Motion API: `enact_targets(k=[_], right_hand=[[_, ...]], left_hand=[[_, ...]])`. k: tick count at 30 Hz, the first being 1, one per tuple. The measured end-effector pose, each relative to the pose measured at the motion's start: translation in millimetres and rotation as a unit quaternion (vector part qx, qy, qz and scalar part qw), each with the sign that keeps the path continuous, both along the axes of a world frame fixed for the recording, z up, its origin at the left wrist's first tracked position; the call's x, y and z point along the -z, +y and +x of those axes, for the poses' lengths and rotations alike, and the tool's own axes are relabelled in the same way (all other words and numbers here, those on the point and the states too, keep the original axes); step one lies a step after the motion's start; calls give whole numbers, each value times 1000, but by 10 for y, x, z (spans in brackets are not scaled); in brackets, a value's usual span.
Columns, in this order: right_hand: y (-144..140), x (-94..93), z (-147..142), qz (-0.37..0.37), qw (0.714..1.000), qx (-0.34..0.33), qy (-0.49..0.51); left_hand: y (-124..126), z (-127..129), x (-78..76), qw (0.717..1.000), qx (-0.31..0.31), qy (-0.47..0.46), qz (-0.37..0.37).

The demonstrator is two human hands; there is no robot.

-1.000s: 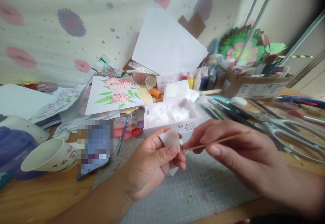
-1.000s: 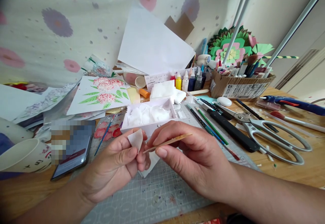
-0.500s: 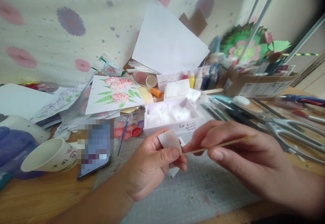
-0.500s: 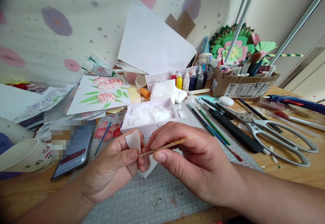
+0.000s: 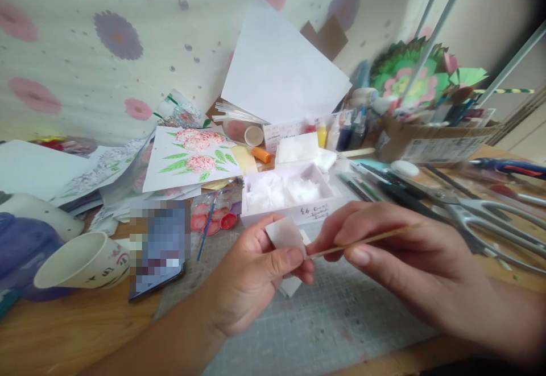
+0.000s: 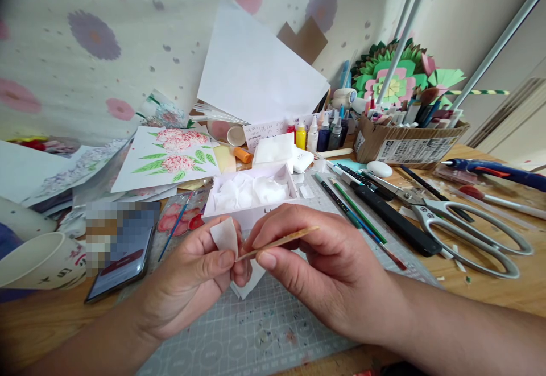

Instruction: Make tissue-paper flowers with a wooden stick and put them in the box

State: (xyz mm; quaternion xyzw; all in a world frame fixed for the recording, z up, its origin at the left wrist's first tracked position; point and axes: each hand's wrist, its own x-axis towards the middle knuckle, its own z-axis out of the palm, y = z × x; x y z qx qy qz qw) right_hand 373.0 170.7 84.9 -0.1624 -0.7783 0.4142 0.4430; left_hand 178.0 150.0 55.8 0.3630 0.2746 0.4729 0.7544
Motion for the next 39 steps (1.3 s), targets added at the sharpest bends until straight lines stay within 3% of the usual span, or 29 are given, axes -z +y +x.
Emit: enact_targets(k=[28,39], right_hand=[[27,19,-39,4,1000,18,3],[8,1,-18,-5,1000,25,1]], left_hand=[[-9,23,-17,998,-44,48,26],[-7,13,8,999,-26,32,24]])
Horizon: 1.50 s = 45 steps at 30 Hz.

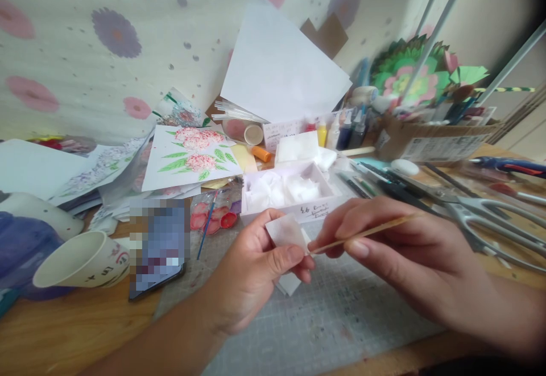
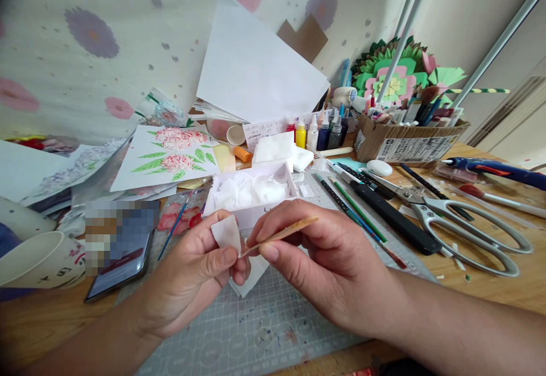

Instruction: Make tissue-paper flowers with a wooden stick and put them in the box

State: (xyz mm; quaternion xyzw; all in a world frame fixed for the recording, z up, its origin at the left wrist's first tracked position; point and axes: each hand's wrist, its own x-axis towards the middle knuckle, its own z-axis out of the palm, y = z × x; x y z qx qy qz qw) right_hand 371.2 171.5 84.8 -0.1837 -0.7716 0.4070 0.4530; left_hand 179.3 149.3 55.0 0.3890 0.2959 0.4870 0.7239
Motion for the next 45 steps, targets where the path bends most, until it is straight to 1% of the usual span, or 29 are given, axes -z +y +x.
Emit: enact_targets(k=[4,11,18,22,29,34,37,39,41,43,45], right_hand=[[0,3,-18,-15,1000,-23,5],[-4,6,-31,-28,999,-42,20],[7,15,-3,-4,999,-31,15],[14,20,-10,1,1000,-19,12],[9,20,-3,-18,999,-41,15],[14,18,11,-24,999,-38,-7],[5,20,12,-34,998,-43,2],[-2,23,11,-43,998,-44,13],[-3,25,11,-48,998,-37,15],[-2,26,10,-44,998,-30,14],[-1,23,7,-42,999,-29,19]], left_hand=[[-1,-1,-11,1000,1,3,-2],[4,4,-21,1000,-7,29,-8],[3,-6,-15,1000,2,22,-3],[0,-14,-11,1000,7,19,-17],[8,-8,5,1000,14,11,-2],[9,-21,17,1000,20,7,7],[0,-25,22,999,23,22,8],[1,-26,31,999,8,54,-6],[10,-31,45,993,-39,114,-17],[18,-45,59,976,-113,185,2],[9,-73,65,950,-194,236,61]])
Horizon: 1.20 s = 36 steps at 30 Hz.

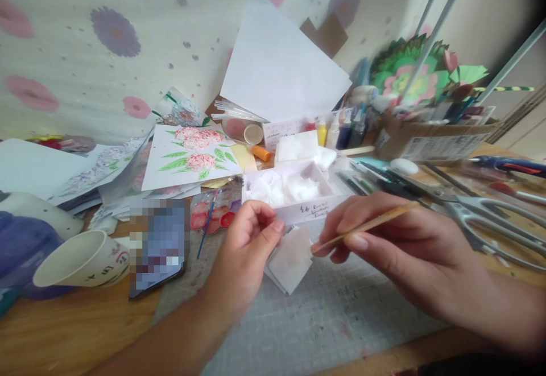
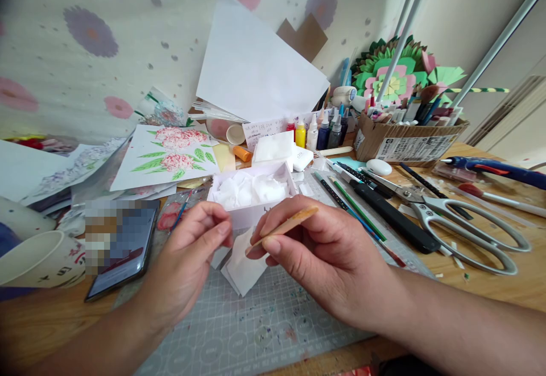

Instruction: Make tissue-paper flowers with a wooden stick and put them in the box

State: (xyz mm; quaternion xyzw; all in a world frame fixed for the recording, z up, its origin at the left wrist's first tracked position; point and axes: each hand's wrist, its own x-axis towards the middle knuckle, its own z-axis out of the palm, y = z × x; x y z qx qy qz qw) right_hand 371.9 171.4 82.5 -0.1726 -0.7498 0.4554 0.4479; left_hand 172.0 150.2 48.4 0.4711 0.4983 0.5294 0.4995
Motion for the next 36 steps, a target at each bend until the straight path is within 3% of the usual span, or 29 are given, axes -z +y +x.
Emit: enact_targets(k=[2,4,7,9,20,26,30,36], right_hand=[[0,-2,-5,-2,1000,-3,6],[-1,4,-7,-5,1000,-7,9],[-5,37,-2,1,1000,1,7],[-5,63,0,13,1000,15,-2],[-6,41,-30,97,993,31,-54],[-29,10,-37,172,980,14,-103],[-23,43,-40,159,983,15,-85],[-5,55,-26,112,991,36,-60]], left_hand=[[-33,-32,-8,997,-17,42,70],[-79,-52,-31,992,35,72,97],[-130,-44,-75,983,138,99,63],[-135,-24,-98,980,160,111,39],[-87,50,-135,986,135,93,-39],[-79,82,-170,981,99,158,-44],[-80,62,-164,980,96,164,-51],[-53,64,-195,985,110,101,-89]])
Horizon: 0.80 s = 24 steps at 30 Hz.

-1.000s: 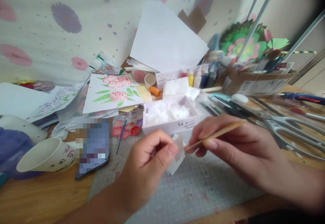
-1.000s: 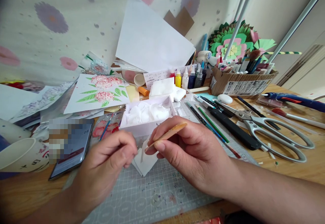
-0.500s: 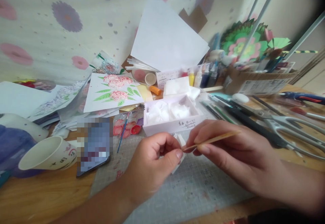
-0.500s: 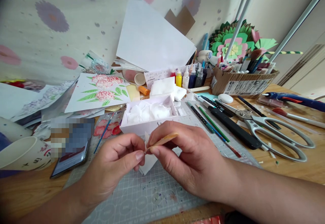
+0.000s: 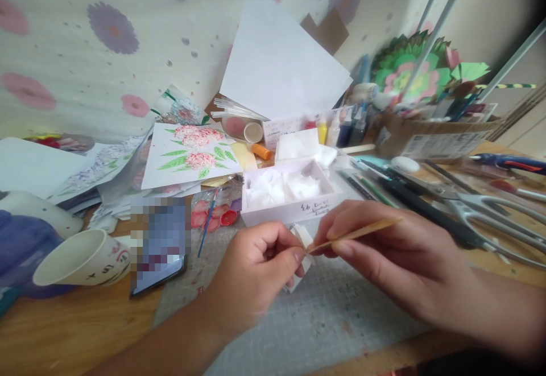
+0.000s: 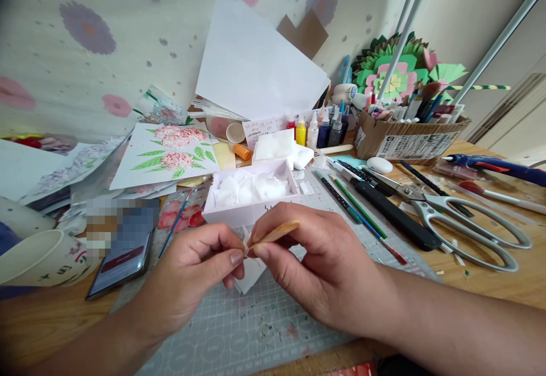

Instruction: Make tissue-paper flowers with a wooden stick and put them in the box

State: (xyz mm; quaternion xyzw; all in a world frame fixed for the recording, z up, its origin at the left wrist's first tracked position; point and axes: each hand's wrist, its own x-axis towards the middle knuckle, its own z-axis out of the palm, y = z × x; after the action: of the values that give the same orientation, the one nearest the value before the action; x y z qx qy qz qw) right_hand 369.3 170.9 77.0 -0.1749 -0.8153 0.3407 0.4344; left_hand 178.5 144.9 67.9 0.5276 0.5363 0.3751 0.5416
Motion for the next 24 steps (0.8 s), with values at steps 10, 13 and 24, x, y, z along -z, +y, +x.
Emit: enact_targets(k=[10,13,24], right_hand=[[12,-15,-5,-32,999,12,2],[20,-9,1,-36,999,14,1],[12,-13,5,-39,999,7,1]], left_hand=[[-11,-28,34,999,29,-39,9],[-7,-17,21,999,32,-35,7],[-14,1,22,998,26,-64,-10]])
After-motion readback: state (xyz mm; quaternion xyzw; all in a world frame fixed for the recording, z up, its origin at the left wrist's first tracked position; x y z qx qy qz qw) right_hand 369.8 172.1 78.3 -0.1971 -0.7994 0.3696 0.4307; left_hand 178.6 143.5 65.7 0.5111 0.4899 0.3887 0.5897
